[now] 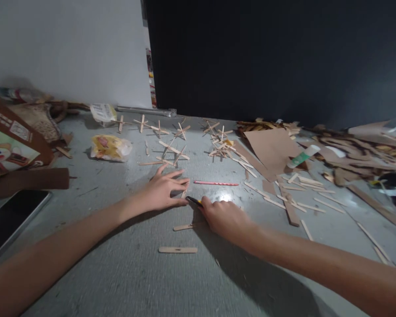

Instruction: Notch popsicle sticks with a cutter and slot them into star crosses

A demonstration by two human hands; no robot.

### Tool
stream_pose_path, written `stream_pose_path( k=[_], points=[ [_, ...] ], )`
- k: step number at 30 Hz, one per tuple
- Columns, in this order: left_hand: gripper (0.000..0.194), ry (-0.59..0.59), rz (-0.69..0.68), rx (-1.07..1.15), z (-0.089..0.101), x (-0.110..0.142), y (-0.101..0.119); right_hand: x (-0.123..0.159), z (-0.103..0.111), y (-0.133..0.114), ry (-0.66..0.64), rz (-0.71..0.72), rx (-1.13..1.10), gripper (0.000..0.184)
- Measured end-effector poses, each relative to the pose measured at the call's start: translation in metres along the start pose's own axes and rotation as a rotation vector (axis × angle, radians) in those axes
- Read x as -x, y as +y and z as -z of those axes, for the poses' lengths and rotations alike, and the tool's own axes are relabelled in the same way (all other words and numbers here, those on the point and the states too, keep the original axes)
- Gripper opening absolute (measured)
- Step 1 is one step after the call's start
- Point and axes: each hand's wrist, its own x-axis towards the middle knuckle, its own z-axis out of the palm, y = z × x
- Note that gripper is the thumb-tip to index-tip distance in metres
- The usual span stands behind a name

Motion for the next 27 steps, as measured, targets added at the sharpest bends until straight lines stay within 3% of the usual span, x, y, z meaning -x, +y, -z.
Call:
stream_pose_path(
  k=[10, 17, 27],
  points=[
    [0.052, -0.002, 0.079, 0.147, -0.005, 0.003, -0.008, -0.009, -0.015, 0.007, 0.11, -0.013, -0.047, 0.038],
    [0.047, 0.02, 0.081, 0.149, -0.006, 0.002, -0.009, -0.015, -0.013, 0.01, 0.154, 0.054, -0.036, 0.042],
    [0.044, 0.008, 0.085, 0.142, -0.004, 0.002, -0.006, -0.014, -0.008, 0.008, 0.106, 0.037, -0.028, 0.044]
  ],
)
